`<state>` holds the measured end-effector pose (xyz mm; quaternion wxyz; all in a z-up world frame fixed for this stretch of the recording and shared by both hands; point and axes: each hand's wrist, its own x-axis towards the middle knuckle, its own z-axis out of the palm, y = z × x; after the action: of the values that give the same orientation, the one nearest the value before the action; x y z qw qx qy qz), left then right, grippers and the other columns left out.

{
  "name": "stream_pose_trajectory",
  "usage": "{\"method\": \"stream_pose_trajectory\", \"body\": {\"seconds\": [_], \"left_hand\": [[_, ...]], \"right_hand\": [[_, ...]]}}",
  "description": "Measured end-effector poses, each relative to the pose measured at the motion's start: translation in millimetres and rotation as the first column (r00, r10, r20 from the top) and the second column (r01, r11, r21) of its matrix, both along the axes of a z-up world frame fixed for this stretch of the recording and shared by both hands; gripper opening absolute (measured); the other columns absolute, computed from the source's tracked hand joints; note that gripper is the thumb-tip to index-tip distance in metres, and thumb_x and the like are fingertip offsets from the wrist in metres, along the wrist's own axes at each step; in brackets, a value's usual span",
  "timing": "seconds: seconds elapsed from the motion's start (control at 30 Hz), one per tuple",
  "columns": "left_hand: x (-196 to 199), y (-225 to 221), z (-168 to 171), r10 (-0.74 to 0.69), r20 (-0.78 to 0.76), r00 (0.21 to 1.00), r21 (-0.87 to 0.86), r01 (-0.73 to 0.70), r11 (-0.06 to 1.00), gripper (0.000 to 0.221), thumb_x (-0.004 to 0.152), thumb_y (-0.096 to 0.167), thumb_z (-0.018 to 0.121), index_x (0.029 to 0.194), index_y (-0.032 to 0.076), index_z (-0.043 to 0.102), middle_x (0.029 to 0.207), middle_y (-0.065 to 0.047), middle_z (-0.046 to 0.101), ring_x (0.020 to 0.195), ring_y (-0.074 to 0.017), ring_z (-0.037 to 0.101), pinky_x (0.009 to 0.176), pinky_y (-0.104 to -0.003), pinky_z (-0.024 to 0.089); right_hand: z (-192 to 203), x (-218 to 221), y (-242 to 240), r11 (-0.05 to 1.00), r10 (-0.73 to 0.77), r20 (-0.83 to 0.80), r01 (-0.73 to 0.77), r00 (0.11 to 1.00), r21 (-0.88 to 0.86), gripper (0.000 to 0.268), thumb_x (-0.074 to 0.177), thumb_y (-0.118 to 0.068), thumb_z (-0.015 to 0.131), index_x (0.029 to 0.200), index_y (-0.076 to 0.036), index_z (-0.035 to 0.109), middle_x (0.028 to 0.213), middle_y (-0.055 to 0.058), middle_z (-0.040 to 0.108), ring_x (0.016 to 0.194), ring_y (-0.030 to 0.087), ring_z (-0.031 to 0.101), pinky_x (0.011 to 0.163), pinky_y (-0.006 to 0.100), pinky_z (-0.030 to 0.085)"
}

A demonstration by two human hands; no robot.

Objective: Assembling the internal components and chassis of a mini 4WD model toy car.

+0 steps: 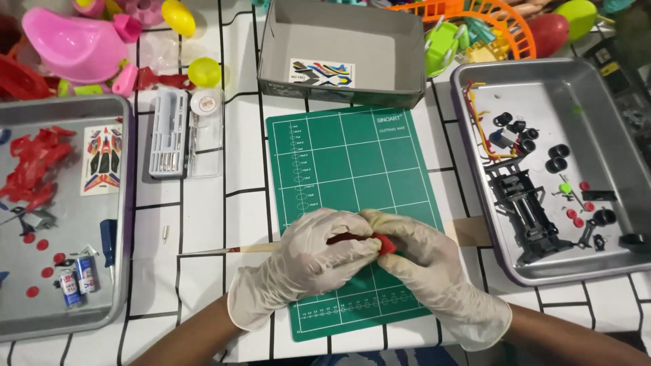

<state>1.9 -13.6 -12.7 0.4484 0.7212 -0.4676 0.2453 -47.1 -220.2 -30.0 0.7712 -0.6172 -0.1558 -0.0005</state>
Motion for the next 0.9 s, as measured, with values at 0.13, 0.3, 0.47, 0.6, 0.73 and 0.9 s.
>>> {"method": "stream_pose_trajectory", "body": {"seconds": [0.13,0.3,0.47,0.6,0.73,0.9], "left_hand": [[4.9,13.6,-1.7,0.102,0.051,0.993,0.183,-0.110,0.977,0.051,0.095,0.036,0.086,0.127,0.007,0.060,0.114,-0.014,0.067,0.097,-0.0279,0.071,0.081,-0.042,0.061],[24.6,21.0,-30.5,0.127,-0.008,0.992,0.682,-0.088,0.726,0.089,0.082,0.082,0.061,0.135,0.011,0.059,0.126,-0.013,0.064,0.112,-0.0333,0.059,0.092,-0.050,0.047],[23.0,23.4,-42.4,0.169,0.109,0.980,0.588,-0.201,0.784,0.085,0.086,0.083,0.062,0.119,0.005,0.064,0.110,-0.013,0.065,0.089,-0.0290,0.062,0.079,-0.044,0.049],[15.9,18.7,-64.0,0.172,-0.212,0.962,0.573,-0.020,0.819,0.082,0.084,0.078,0.065,0.125,0.007,0.058,0.119,-0.012,0.057,0.092,-0.0324,0.058,0.083,-0.050,0.050],[18.5,20.0,-59.6,0.162,-0.239,0.957,0.546,-0.005,0.838,0.076,0.085,0.076,0.067,0.120,0.009,0.060,0.108,-0.009,0.056,0.077,-0.0273,0.053,0.067,-0.044,0.048],[17.4,21.9,-60.6,0.223,-0.113,0.968,0.534,-0.130,0.835,0.073,0.086,0.075,0.070,0.114,0.009,0.063,0.110,-0.012,0.057,0.069,-0.0275,0.053,0.059,-0.045,0.048]], "right_hand": [[27.9,0.6,-23.0,0.988,-0.104,0.132,0.117,0.986,-0.098,0.059,0.082,-0.006,0.082,0.133,0.007,0.056,0.134,0.026,0.065,0.129,0.036,0.068,0.110,0.041,0.064],[33.0,33.9,-57.5,0.570,0.253,0.231,0.048,0.939,-0.820,0.071,0.073,-0.024,0.092,0.133,-0.009,0.057,0.131,0.006,0.072,0.098,0.012,0.080,0.086,0.023,0.069],[18.3,62.7,-52.5,0.430,0.524,0.205,-0.049,0.826,-0.902,0.076,0.084,-0.027,0.087,0.146,-0.012,0.046,0.138,0.014,0.057,0.124,0.028,0.065,0.090,0.037,0.065],[2.1,63.8,-54.1,0.458,0.528,0.307,0.040,0.792,-0.888,0.067,0.082,-0.030,0.092,0.134,-0.014,0.053,0.131,0.012,0.059,0.115,0.026,0.071,0.073,0.033,0.069],[-9.4,66.9,-57.8,0.415,0.497,0.270,0.047,0.825,-0.909,0.064,0.075,-0.039,0.093,0.128,-0.023,0.060,0.126,0.004,0.064,0.108,0.016,0.073,0.075,0.032,0.069],[6.6,76.5,-38.8,0.668,0.402,0.101,-0.216,0.910,-0.712,0.048,0.084,-0.010,0.082,0.127,-0.004,0.063,0.125,0.013,0.073,0.122,0.029,0.074,0.106,0.038,0.064]]}}
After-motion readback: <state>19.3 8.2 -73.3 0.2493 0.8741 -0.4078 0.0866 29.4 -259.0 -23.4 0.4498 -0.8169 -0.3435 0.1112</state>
